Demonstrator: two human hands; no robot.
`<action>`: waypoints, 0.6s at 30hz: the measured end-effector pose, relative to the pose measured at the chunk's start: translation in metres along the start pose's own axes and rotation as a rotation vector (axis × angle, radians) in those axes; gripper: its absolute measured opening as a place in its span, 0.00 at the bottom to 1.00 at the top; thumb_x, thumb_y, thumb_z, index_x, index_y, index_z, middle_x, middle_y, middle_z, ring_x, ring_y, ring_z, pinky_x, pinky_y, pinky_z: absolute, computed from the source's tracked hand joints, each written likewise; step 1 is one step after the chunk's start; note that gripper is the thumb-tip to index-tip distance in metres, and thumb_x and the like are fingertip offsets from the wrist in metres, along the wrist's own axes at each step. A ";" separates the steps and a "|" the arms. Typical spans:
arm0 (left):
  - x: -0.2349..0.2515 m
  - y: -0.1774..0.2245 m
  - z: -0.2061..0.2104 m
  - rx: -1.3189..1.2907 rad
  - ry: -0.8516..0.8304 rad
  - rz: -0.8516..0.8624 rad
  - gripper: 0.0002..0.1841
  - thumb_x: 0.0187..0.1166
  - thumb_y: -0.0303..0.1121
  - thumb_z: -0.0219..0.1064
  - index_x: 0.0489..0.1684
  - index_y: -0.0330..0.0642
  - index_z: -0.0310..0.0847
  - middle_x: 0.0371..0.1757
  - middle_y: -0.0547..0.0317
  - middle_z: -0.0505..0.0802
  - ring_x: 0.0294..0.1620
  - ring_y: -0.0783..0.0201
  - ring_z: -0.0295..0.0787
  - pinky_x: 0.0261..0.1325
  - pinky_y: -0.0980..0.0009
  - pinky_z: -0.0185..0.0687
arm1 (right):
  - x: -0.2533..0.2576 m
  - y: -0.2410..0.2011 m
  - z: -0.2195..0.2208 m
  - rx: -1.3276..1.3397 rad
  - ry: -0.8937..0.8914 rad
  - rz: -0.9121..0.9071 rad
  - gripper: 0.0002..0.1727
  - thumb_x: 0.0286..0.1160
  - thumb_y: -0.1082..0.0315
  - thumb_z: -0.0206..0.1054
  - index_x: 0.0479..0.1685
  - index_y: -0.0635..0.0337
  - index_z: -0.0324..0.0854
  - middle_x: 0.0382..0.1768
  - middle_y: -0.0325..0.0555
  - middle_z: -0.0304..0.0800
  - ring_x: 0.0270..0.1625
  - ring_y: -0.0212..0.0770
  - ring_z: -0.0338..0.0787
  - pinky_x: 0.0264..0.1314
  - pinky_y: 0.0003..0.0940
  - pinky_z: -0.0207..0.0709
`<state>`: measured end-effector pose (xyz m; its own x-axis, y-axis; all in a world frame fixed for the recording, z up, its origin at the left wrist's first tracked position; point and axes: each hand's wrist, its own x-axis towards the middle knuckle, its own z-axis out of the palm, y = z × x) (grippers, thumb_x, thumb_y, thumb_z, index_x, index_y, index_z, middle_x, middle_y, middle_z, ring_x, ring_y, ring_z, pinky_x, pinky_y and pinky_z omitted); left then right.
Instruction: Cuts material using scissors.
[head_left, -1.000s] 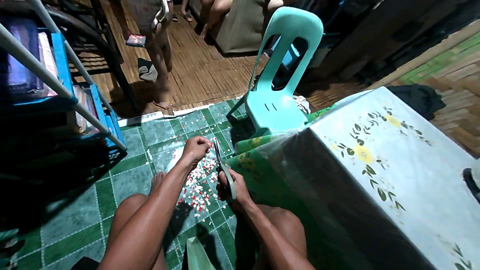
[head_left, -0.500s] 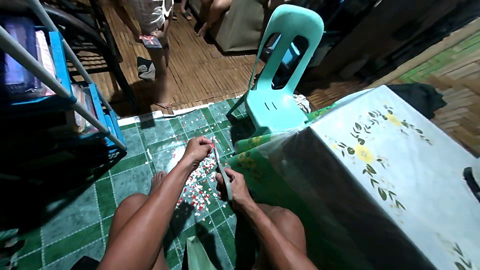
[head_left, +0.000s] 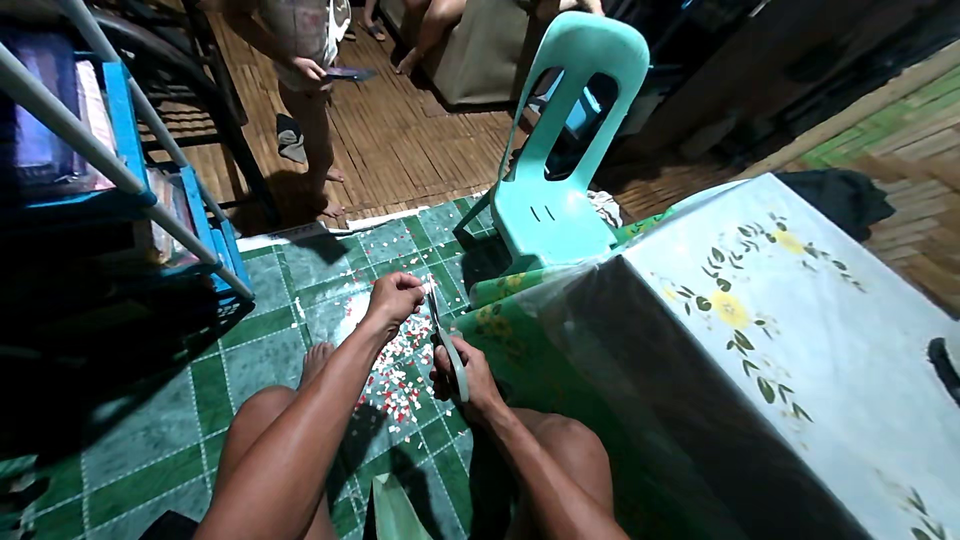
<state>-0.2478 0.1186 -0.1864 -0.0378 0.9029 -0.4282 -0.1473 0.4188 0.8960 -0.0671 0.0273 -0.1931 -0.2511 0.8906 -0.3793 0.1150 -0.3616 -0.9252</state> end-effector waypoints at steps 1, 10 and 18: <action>0.000 0.000 0.001 0.009 -0.017 -0.004 0.09 0.77 0.22 0.71 0.50 0.33 0.83 0.39 0.51 0.90 0.31 0.64 0.88 0.38 0.70 0.86 | 0.000 0.000 0.000 -0.002 -0.005 0.001 0.25 0.83 0.51 0.67 0.66 0.63 0.79 0.32 0.52 0.91 0.25 0.45 0.91 0.27 0.40 0.89; 0.001 0.001 0.000 0.083 -0.055 -0.008 0.07 0.78 0.27 0.73 0.48 0.37 0.86 0.37 0.54 0.92 0.30 0.66 0.87 0.34 0.72 0.83 | -0.001 -0.006 0.001 0.000 0.084 0.032 0.23 0.80 0.57 0.72 0.65 0.64 0.82 0.28 0.53 0.91 0.22 0.45 0.90 0.24 0.41 0.89; 0.000 0.004 -0.003 0.002 0.007 -0.001 0.09 0.79 0.22 0.68 0.54 0.33 0.87 0.45 0.48 0.93 0.37 0.63 0.93 0.46 0.68 0.91 | 0.002 0.000 0.000 0.023 0.134 0.029 0.23 0.84 0.53 0.67 0.66 0.62 0.80 0.30 0.55 0.91 0.24 0.49 0.92 0.28 0.45 0.91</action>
<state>-0.2513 0.1202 -0.1832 -0.0447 0.9017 -0.4301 -0.1453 0.4201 0.8958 -0.0674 0.0289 -0.1933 -0.1174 0.9078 -0.4026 0.0981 -0.3929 -0.9143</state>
